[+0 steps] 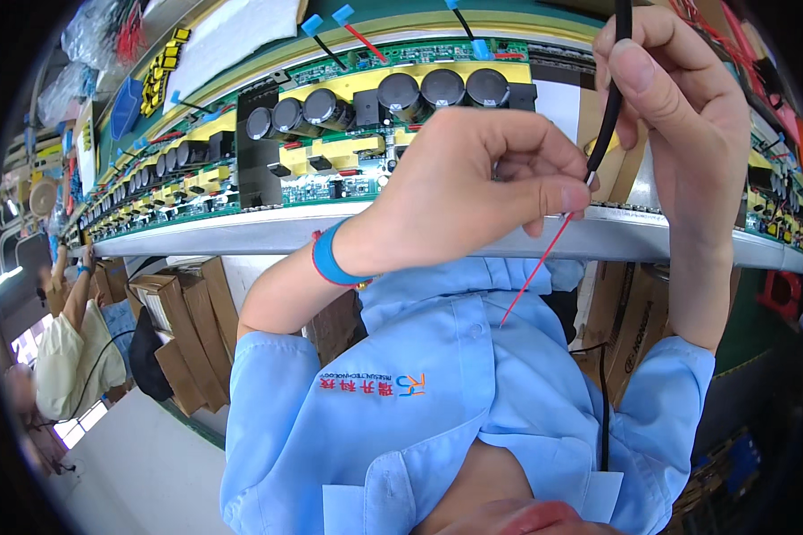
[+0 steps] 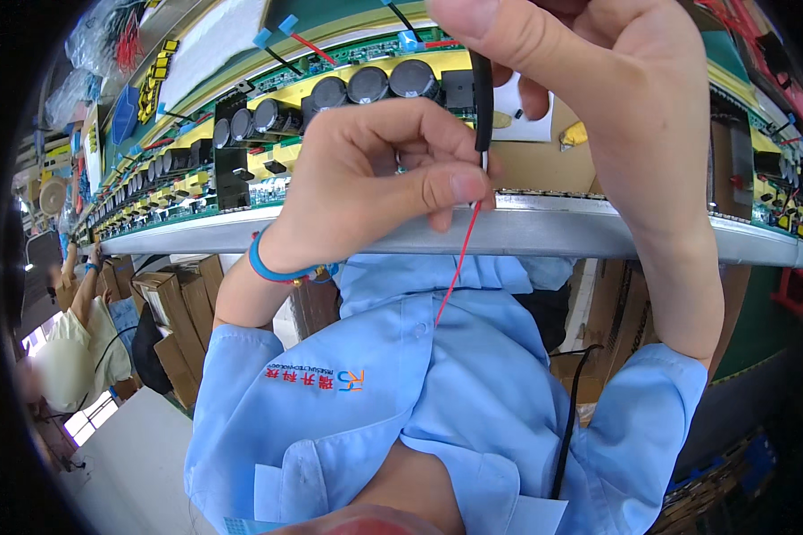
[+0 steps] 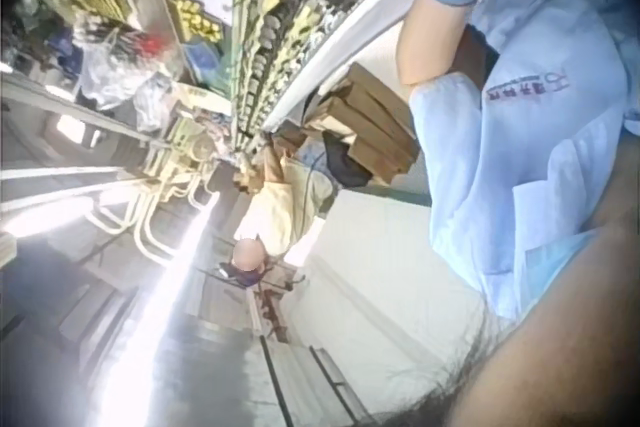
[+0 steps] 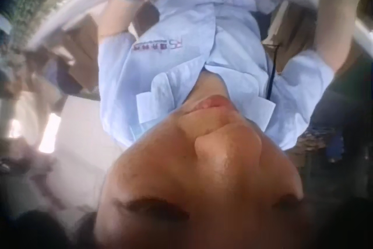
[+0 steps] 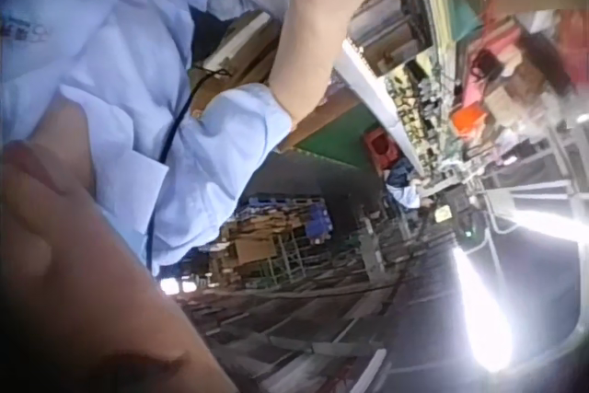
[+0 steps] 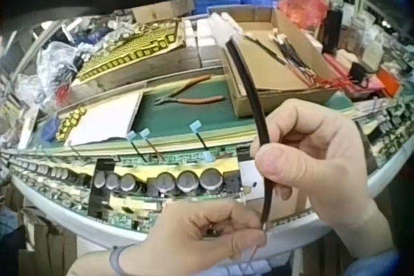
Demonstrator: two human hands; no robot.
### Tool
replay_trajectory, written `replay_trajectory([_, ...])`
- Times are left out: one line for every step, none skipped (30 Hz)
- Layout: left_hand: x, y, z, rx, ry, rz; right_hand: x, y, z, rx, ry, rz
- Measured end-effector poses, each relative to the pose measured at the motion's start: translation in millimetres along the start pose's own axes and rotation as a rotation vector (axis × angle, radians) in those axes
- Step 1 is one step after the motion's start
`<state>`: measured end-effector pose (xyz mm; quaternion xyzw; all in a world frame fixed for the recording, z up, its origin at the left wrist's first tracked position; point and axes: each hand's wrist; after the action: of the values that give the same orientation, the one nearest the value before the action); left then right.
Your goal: Connecting wires and checking components on PCB boards on an assembly line.
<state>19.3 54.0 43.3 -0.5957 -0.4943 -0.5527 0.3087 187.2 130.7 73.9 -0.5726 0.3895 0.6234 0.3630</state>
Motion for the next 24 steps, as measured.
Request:
replay_trajectory([-1.1, -2.5, -4.7, 0.0, 0.012, -0.004, -4.3, 5.4, -0.1, -0.004, -0.005, -0.01])
replay_trajectory([-2.0, -5.3, -9.6, 0.024, 0.051, -0.043, -9.0, 11.7, -0.7, -0.01, -0.03, -0.072])
replay_trajectory([-1.7, -7.5, -13.7, 0.049, 0.09, -0.082, -13.1, 16.8, -0.6, -0.017, -0.055, -0.132])
replay_trajectory([-0.5, -10.3, -16.4, 0.051, 0.097, -0.082, -16.3, 20.3, 3.0, -0.053, -0.049, -0.165])
replay_trajectory([0.6, -13.0, -18.9, 0.084, 0.104, -0.11, -16.5, 27.3, 4.4, -0.056, -0.053, -0.168])
replay_trajectory([1.5, -15.7, -20.8, 0.117, 0.11, -0.14, -15.6, 36.5, 5.5, -0.052, -0.096, -0.169])
replay_trajectory([2.3, -18.0, -24.0, 0.12, 0.114, -0.137, -16.6, 43.8, 5.9, -0.049, -0.139, -0.167])
replay_trajectory([1.2, -20.0, -26.6, 0.144, 0.187, -0.059, -20.1, 40.6, 5.5, -0.163, -0.066, -0.179])
replay_trajectory([-0.4, -21.9, -28.7, 0.166, 0.259, 0.018, -19.0, 38.7, 5.7, -0.164, -0.069, -0.179])
replay_trajectory([-4.8, -23.7, -30.8, 0.173, 0.261, 0.02, -12.9, 37.3, 6.0, -0.269, -0.157, -0.278])
replay_trajectory([-9.9, -25.3, -32.4, 0.19, 0.347, 0.091, -6.1, 35.9, 5.6, -0.372, -0.246, -0.377])
replay_trajectory([-13.6, -26.9, -33.8, 0.206, 0.432, 0.163, 1.6, 34.7, 4.0, -0.375, -0.241, -0.238])
replay_trajectory([-16.4, -27.9, -35.6, 0.211, 0.431, 0.163, -0.8, 38.1, 2.7, -0.379, -0.24, -0.237])
replay_trajectory([-18.6, -27.9, -38.0, 0.223, 0.422, 0.091, -6.3, 42.6, -1.3, -0.376, -0.218, -0.338])
replay_trajectory([-20.3, -27.9, -39.8, 0.236, 0.411, 0.019, -8.9, 45.2, -4.0, -0.372, -0.195, -0.439])
replay_trajectory([-22.7, -27.9, -42.2, 0.258, 0.419, -0.038, -3.4, 42.7, -6.7, -0.397, -0.168, -0.426])
replay_trajectory([-26.9, -29.2, -40.3, 0.264, 0.416, -0.035, 4.9, 40.6, -12.5, -0.402, -0.168, -0.42])
replay_trajectory([-31.9, -30.6, -35.9, 0.282, 0.531, -0.04, 13.3, 38.6, -20.6, -0.427, -0.079, -0.348])
replay_trajectory([-36.2, -30.9, -31.4, 0.293, 0.644, -0.048, 18.5, 34.3, -27.0, -0.446, 0.015, -0.279])
replay_trajectory([-33.4, -29.1, -35.0, 0.311, 0.568, -0.048, 20.3, 29.1, -31.1, -0.446, 0.018, -0.274])
replay_trajectory([-36.3, -32.1, -34.4, 0.312, 0.561, -0.047, 21.7, 23.8, -34.8, -0.47, 0.043, -0.355])
replay_trajectory([-39.3, -34.3, -33.4, 0.305, 0.673, 0.226, 21.3, 19.5, -38.6, -0.495, 0.07, -0.438])
replay_trajectory([-41.7, -34.4, -32.4, 0.292, 0.777, 0.502, 20.9, 16.3, -41.6, -0.496, 0.076, -0.433])
replay_trajectory([-43.5, -31.6, -32.7, 0.291, 0.817, 0.52, 20.6, 13.0, -44.3, -0.411, -0.22, -0.751])
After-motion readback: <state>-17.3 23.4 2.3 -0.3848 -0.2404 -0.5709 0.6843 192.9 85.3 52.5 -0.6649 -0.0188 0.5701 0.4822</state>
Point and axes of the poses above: each hand's wrist, its own z-axis towards the middle knuckle, its own y-axis out of the palm, x = y × z, and after that the axes turned 2 degrees about -x, right-handed
